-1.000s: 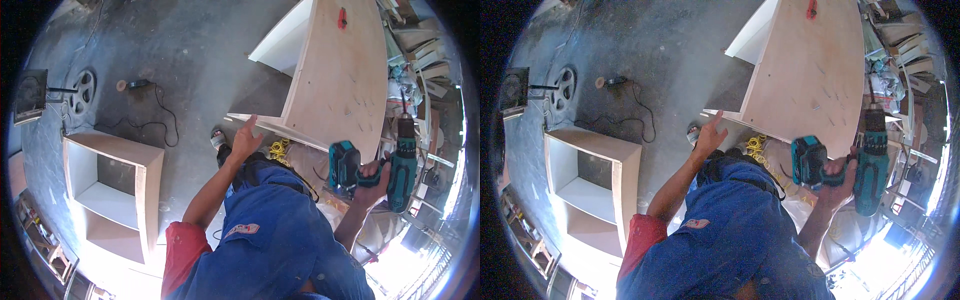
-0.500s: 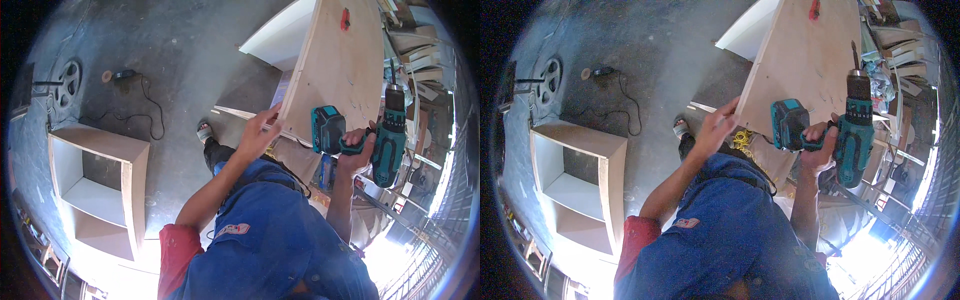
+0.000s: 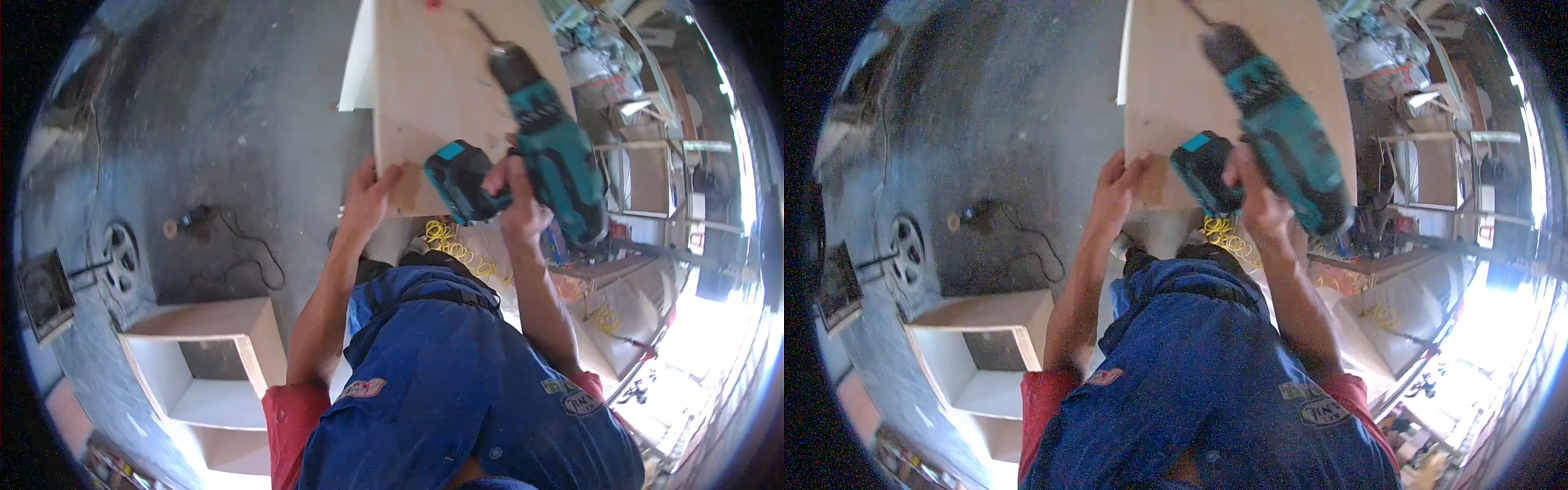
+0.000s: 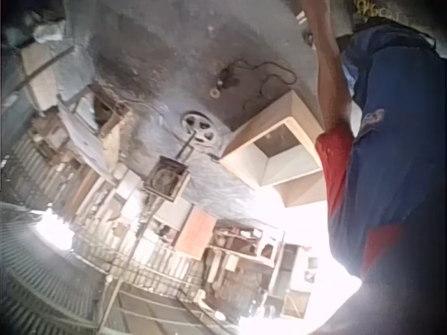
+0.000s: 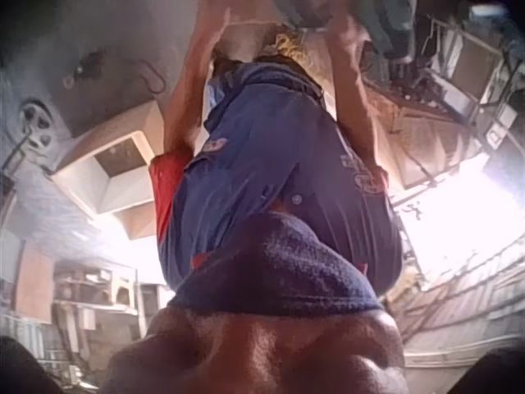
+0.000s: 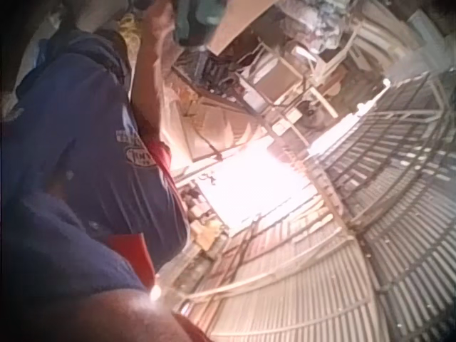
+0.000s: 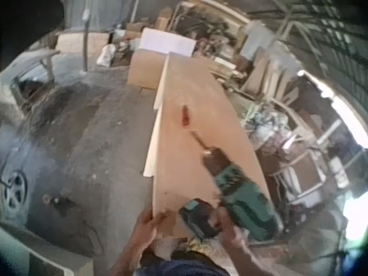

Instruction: The person positions and aligns wood panels, then uses a power drill to drive screws into the panels to assemble a wooden cabinet.

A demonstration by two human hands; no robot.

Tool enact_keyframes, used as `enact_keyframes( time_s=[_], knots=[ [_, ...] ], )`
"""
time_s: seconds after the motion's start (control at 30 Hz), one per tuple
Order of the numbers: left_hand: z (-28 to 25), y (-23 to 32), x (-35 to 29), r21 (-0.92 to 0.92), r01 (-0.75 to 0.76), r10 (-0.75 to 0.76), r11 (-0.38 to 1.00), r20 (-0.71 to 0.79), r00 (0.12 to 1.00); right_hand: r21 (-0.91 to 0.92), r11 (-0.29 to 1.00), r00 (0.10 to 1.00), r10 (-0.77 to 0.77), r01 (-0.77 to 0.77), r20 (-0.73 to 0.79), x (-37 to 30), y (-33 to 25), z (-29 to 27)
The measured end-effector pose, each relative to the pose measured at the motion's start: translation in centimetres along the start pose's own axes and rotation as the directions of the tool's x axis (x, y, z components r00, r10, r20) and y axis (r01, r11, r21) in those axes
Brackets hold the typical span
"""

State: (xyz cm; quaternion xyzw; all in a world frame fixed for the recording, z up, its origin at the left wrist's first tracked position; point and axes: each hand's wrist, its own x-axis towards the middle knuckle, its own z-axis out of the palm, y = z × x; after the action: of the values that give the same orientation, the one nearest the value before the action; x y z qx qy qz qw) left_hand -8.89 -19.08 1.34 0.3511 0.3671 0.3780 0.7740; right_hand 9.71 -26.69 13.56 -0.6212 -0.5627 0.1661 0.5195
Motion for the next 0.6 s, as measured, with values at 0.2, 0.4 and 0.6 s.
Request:
enact_keyframes(
  time_s=[0.2,0.4,0.6],
  knots=[
    [0.7,2.0,-1.2,0.416,0.037,0.073,0.908,-0.247,0.966,-0.149,0.988,0.954,-0.003,0.050,0.300,-5.5,1.8,-3.1],
    [3.6,4.3,-3.0,0.935,-0.326,0.813,0.138,0.081,0.577,-0.100,0.989,0.942,-0.071,0.109,0.327,-13.1,2.8,-11.4],
    [11.8,2.6,-1.7,0.832,-0.521,0.657,0.191,0.287,0.698,-0.002,1.000,1.000,0.030,-0.030,0.010,-16.3,2.3,-17.9]
  ],
)
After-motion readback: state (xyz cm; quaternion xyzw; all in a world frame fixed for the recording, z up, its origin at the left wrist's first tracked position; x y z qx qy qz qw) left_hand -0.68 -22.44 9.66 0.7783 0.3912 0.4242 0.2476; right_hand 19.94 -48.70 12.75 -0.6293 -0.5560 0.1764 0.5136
